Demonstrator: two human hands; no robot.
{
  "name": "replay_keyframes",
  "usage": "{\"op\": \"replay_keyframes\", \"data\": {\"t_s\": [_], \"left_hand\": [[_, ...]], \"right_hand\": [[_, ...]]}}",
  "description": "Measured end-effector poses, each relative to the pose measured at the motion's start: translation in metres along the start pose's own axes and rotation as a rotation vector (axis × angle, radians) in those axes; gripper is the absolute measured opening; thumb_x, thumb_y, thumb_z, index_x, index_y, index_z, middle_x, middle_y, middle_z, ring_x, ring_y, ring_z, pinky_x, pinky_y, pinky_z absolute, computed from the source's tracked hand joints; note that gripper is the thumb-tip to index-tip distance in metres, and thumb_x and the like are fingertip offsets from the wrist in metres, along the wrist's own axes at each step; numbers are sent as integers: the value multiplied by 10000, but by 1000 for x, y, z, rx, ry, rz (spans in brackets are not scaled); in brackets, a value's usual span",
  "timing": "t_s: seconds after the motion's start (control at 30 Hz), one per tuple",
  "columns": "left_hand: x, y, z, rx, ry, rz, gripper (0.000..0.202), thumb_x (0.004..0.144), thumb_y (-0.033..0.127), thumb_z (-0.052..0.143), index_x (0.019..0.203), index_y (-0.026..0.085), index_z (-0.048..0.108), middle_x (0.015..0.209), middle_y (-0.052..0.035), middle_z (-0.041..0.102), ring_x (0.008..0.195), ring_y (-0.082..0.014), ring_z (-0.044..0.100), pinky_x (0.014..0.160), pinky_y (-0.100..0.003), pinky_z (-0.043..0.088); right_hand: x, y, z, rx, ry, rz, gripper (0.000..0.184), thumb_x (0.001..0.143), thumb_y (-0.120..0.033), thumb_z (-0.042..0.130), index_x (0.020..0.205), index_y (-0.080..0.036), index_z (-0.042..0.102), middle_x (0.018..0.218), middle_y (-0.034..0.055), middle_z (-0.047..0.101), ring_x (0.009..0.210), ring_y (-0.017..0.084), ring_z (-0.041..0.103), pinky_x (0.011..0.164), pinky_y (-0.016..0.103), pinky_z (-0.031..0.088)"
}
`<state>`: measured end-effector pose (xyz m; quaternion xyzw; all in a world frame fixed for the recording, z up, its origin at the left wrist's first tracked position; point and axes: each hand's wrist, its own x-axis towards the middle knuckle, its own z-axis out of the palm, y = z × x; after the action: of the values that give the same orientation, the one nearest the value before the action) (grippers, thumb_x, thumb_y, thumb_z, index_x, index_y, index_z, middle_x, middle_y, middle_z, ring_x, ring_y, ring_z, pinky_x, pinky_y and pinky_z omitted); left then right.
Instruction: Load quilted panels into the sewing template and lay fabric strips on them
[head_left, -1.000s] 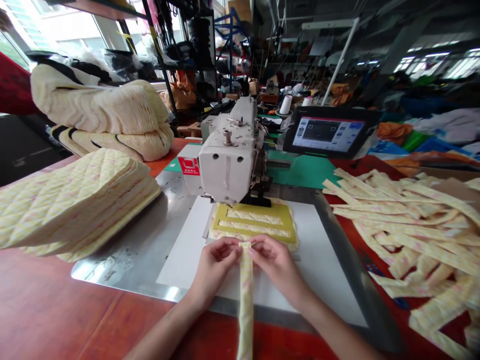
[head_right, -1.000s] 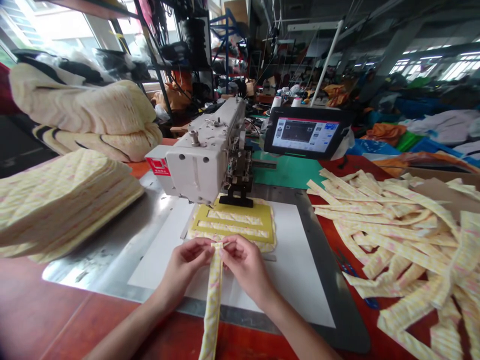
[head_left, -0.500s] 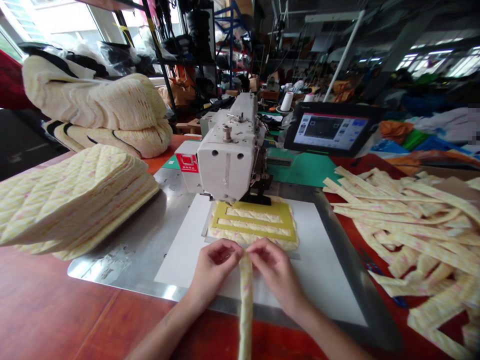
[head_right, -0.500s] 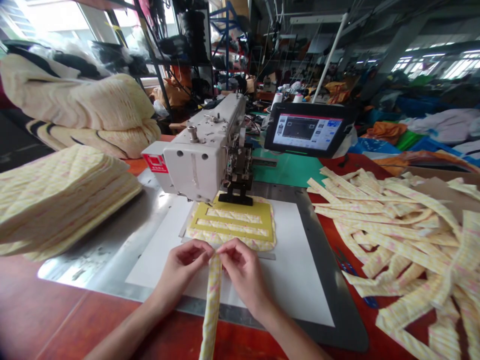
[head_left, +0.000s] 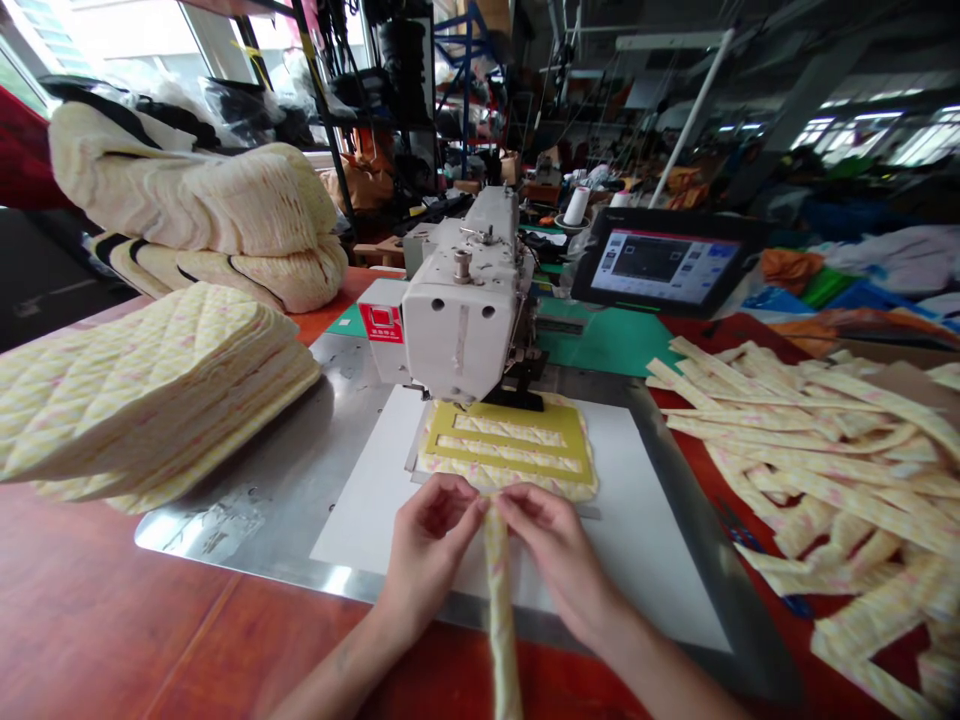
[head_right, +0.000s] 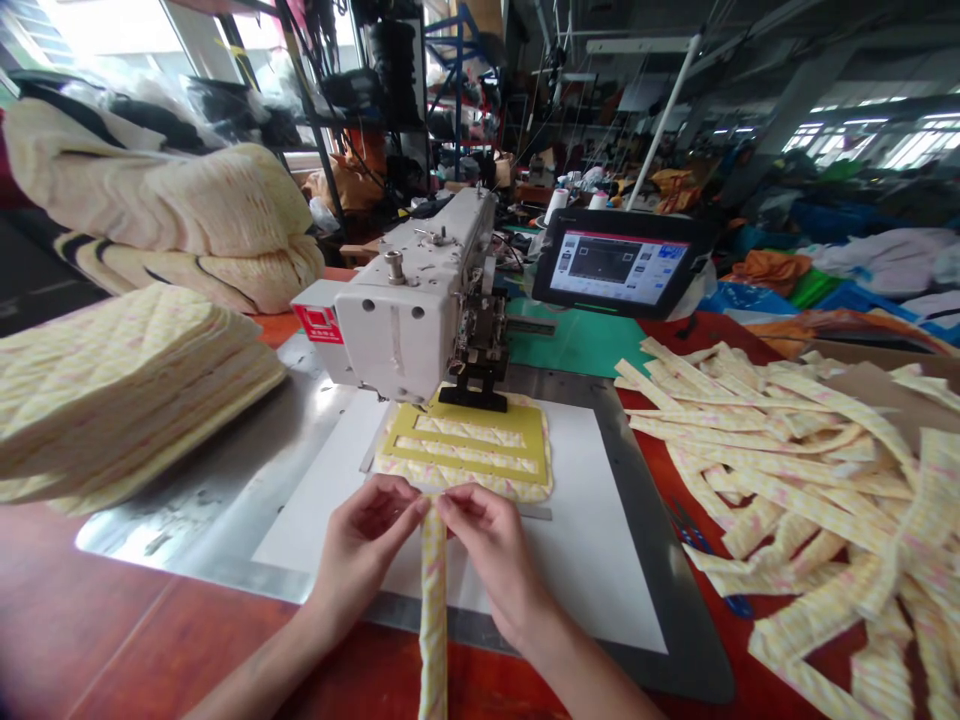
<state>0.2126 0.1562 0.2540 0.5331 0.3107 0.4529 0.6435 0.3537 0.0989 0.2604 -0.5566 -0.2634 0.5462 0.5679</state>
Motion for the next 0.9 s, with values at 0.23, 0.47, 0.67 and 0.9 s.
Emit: {"op": "replay_keyframes", "data": {"t_s": [0.23, 0.47, 0.67, 0.9], "left_hand": [[-5, 0, 6, -44, 90, 38, 255, 861, 297, 786, 822, 153, 580, 786, 11, 606, 739, -86, 604, 708, -173, 527], [-5, 2, -21, 241, -144, 101, 55, 979, 206, 583, 929, 190, 566, 1004, -33, 691, 993, -158, 681, 945, -288, 532], [2, 12, -43, 563, -188, 258, 102, 979, 139, 523, 992, 224, 578, 1095, -18, 688, 1035, -146, 655, 927, -268, 496], [8, 16, -65, 662, -234, 350, 231, 919, 16, 469, 963, 215, 577, 1077, -33, 651, 1032, -159, 606, 918, -289, 488]], "right_hand": [[-7, -16, 1, -82, 24, -46, 482, 765, -520, 786, 1009, -111, 710, 1040, 72, 694, 937, 78, 674, 841, 143, 557], [26, -76, -14, -1365, 92, -1292, 246, 931, -145, 577, 1138, -162, 709, 995, 43, 683, 968, 72, 610, 914, 210, 499], [101, -43, 2, -1786, 85, -1656, 170, 929, -103, 528, 1011, -119, 675, 823, 45, 611, 829, 97, 531, 757, 245, 445], [127, -25, 2, -1866, 1, -1560, 168, 914, -123, 565, 1055, -139, 654, 905, 45, 611, 891, 113, 521, 790, 237, 457]]}}
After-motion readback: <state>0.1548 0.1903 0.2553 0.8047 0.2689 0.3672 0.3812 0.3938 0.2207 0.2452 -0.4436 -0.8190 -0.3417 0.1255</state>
